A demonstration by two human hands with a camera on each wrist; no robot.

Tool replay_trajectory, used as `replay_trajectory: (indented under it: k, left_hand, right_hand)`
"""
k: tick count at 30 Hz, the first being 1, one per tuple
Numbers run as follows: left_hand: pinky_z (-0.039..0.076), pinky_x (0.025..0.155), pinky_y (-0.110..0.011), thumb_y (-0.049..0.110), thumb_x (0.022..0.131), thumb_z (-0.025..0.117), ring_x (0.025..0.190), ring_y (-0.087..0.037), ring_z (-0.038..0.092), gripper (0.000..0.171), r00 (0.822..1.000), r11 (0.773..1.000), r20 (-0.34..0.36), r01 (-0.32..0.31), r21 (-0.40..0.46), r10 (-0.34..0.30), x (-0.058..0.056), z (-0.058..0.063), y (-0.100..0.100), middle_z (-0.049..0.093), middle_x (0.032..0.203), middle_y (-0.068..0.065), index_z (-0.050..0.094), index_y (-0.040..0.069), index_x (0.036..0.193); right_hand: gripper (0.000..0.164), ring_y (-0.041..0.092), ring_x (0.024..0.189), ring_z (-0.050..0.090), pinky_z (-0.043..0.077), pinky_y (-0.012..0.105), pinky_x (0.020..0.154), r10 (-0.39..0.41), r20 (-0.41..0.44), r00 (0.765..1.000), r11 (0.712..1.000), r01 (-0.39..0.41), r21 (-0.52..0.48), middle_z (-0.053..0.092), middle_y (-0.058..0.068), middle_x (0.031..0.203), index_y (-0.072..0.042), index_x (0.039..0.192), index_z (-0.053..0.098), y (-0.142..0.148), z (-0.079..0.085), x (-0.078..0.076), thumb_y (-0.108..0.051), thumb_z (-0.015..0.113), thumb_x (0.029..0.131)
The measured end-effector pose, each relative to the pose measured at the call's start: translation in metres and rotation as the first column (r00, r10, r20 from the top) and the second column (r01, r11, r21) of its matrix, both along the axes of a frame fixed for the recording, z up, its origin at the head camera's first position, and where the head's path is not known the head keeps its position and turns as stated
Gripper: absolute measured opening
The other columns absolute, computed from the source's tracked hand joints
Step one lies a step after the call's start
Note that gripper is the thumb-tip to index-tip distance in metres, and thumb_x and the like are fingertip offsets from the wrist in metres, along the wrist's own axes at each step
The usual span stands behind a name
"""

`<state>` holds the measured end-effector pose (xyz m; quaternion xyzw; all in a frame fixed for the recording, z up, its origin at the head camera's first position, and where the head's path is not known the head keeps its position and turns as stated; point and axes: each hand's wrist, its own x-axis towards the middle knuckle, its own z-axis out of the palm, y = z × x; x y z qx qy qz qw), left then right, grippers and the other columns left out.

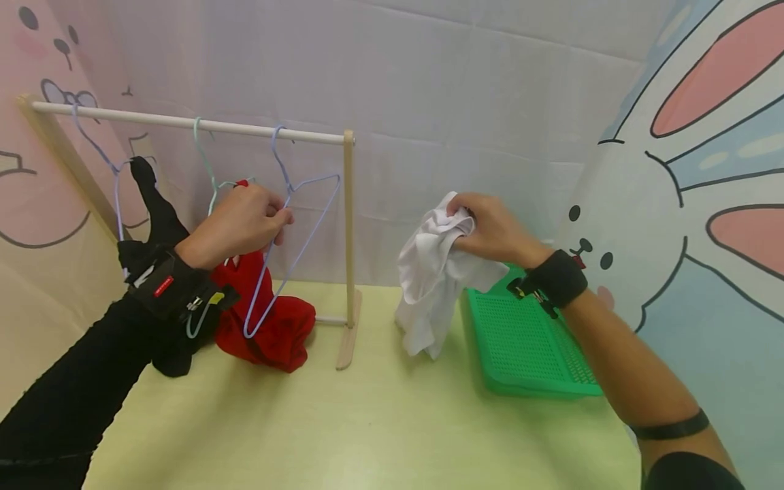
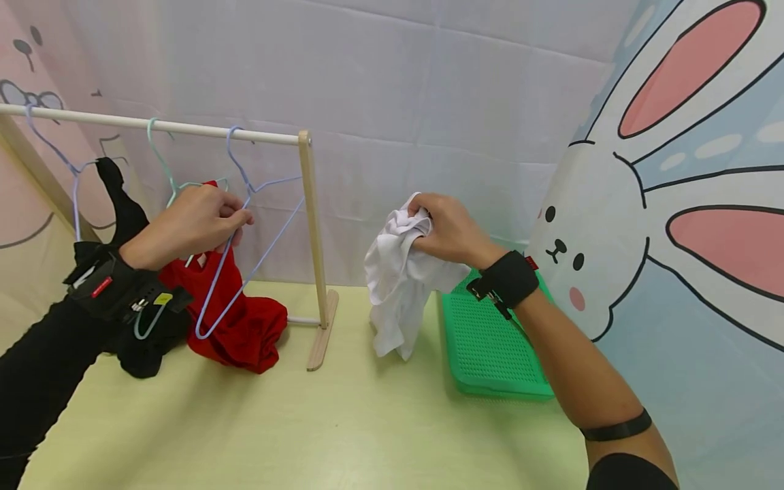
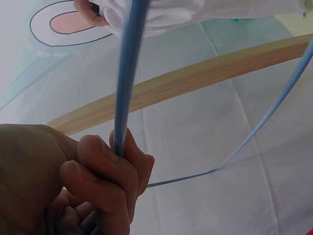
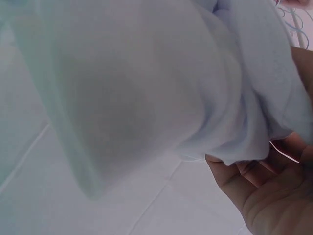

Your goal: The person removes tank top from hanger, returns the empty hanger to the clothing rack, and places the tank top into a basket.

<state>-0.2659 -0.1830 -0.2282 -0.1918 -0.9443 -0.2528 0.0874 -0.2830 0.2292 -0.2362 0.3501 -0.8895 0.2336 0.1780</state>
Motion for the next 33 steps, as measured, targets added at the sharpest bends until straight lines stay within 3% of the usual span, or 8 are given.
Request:
replay_trajectory:
  k: [6, 16, 23, 33]
  left_hand:
    - [0.042, 0.049, -0.034, 0.018, 0.108, 0.055, 0.057, -0.025, 0.055, 0.030, 1.000, 1.000, 0.012, 0.002, 0.013, -0.002, 0.000, 0.000, 0.001, 0.068, 0.068, -0.005, 0.077, -0.003, 0.108]
    - [0.043, 0.049, -0.033, 0.017, 0.108, 0.056, 0.056, -0.025, 0.055, 0.029, 1.000, 1.000, 0.021, 0.004, 0.021, -0.004, -0.001, 0.000, 0.000, 0.068, 0.068, -0.005, 0.077, -0.003, 0.111]
    - [0.043, 0.049, -0.034, 0.018, 0.108, 0.056, 0.058, -0.025, 0.055, 0.030, 1.000, 1.000, 0.004, 0.005, 0.024, -0.005, -0.003, -0.001, 0.000, 0.067, 0.066, -0.004, 0.078, -0.002, 0.107]
    - [0.044, 0.050, -0.035, 0.019, 0.108, 0.056, 0.060, -0.026, 0.055, 0.030, 1.000, 1.000, 0.012, 0.007, 0.027, -0.007, -0.004, -0.003, 0.003, 0.068, 0.067, -0.005, 0.078, -0.003, 0.109]
  right_hand:
    - [0.023, 0.029, 0.085, 0.060, 0.042, 0.027, 0.074, -0.052, -0.019, 0.998, 0.999, 0.052, 0.009, 0.070, 0.015, 0.098, -0.002, 0.104, 0.067, 0.011, 0.014, -0.005, -0.004, 0.079, 0.084]
    - [0.026, 0.032, 0.090, 0.060, 0.049, 0.040, 0.073, -0.129, -0.009, 0.992, 0.989, 0.129, 0.077, 0.067, 0.017, 0.106, -0.001, 0.111, 0.065, 0.033, 0.037, -0.006, -0.002, 0.076, 0.088]
    - [0.026, 0.030, 0.084, 0.058, 0.042, 0.023, 0.067, -0.164, -0.077, 0.983, 0.984, 0.169, 0.056, 0.067, 0.018, 0.104, 0.000, 0.111, 0.067, 0.049, 0.054, -0.003, -0.003, 0.077, 0.087]
    - [0.033, 0.033, 0.088, 0.060, 0.039, 0.015, 0.066, -0.271, -0.119, 0.955, 0.958, 0.280, 0.065, 0.070, 0.022, 0.112, 0.001, 0.120, 0.068, 0.074, 0.079, 0.008, -0.011, 0.077, 0.090]
